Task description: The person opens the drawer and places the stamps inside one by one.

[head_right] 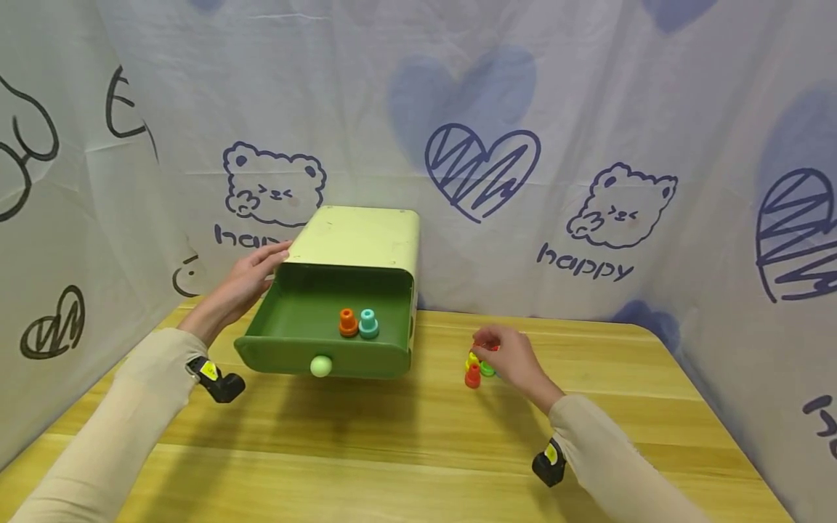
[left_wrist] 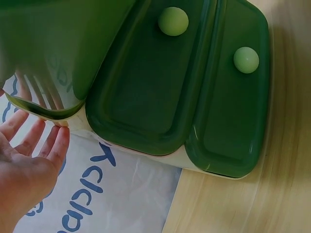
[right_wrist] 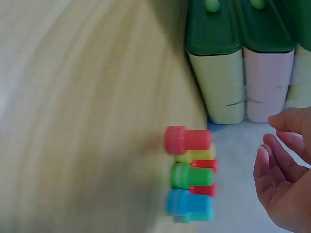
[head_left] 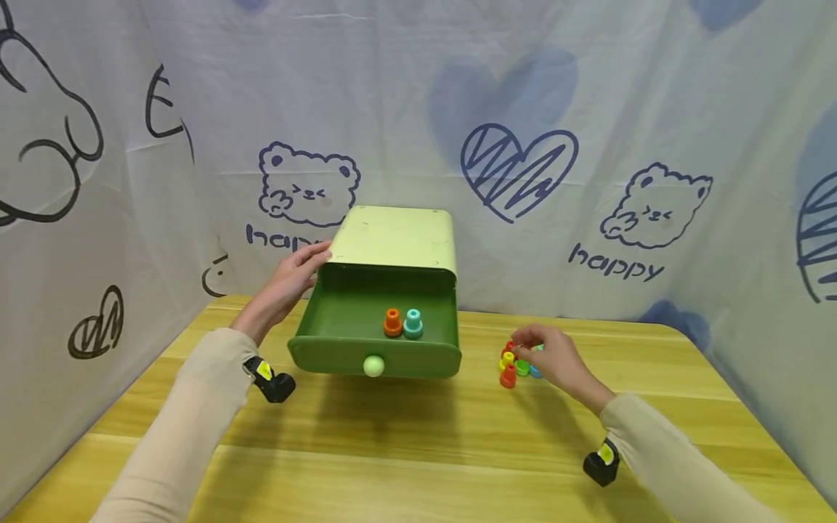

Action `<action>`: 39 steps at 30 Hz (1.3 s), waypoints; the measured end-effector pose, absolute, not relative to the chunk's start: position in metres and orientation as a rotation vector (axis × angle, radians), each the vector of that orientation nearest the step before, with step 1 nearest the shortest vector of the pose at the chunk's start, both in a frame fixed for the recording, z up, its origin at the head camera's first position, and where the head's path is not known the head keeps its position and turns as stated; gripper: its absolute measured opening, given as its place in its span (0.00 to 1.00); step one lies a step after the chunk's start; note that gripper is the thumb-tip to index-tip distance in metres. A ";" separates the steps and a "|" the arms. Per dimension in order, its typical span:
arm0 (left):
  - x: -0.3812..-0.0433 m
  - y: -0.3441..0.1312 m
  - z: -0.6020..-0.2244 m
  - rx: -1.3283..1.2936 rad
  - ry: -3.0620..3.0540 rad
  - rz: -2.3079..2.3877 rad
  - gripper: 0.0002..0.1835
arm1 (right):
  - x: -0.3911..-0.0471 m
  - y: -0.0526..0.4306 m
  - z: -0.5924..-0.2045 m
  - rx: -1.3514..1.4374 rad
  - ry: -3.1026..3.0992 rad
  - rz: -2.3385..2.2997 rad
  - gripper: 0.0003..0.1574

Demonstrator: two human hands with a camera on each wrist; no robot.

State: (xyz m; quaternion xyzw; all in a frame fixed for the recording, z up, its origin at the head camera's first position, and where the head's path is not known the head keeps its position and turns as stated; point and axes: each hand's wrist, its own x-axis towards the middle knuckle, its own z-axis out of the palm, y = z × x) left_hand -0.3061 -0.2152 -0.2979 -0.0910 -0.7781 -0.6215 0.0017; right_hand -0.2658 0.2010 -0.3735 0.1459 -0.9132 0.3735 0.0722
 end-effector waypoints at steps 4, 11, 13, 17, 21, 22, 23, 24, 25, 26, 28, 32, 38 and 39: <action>-0.305 -0.215 -0.298 -0.287 -2.443 -1.946 0.33 | -0.263 0.202 -0.389 0.364 -2.729 1.182 0.12; -0.305 -0.215 -0.298 -0.287 -2.444 -1.940 0.33 | -0.258 0.199 -0.409 0.254 -2.717 1.237 0.11; -0.304 -0.216 -0.298 -0.281 -2.444 -1.939 0.33 | -0.257 0.198 -0.412 0.211 -2.718 1.266 0.12; -0.305 -0.216 -0.298 -0.284 -2.440 -1.941 0.33 | -0.257 0.196 -0.417 0.150 -2.715 1.304 0.13; -0.305 -0.215 -0.299 -0.292 -2.434 -1.945 0.33 | -0.258 0.195 -0.423 0.128 -2.702 1.282 0.14; -0.305 -0.215 -0.299 -0.292 -2.433 -1.945 0.33 | -0.258 0.195 -0.424 0.124 -2.700 1.274 0.14; -0.305 -0.215 -0.299 -0.291 -2.433 -1.944 0.33 | -0.258 0.194 -0.425 0.121 -2.700 1.267 0.14; -0.305 -0.215 -0.299 -0.290 -2.433 -1.944 0.33 | -0.257 0.193 -0.426 0.118 -2.702 1.265 0.14; -0.305 -0.215 -0.299 -0.288 -2.434 -1.944 0.33 | -0.257 0.193 -0.427 0.113 -2.705 1.262 0.14; -0.305 -0.215 -0.299 -0.287 -2.435 -1.945 0.33 | -0.257 0.192 -0.428 0.110 -2.708 1.256 0.14; -0.305 -0.215 -0.299 -0.285 -2.436 -1.948 0.33 | -0.257 0.191 -0.430 0.106 -2.710 1.244 0.14; -0.305 -0.215 -0.299 -0.283 -2.436 -1.950 0.33 | -0.258 0.190 -0.432 0.125 -2.711 1.223 0.14; -0.305 -0.215 -0.299 -0.278 -2.430 -1.953 0.34 | -0.257 0.188 -0.431 0.155 -2.731 1.197 0.13; -0.306 -0.215 -0.300 -0.279 -2.430 -1.954 0.34 | -0.257 0.188 -0.431 0.157 -2.734 1.190 0.13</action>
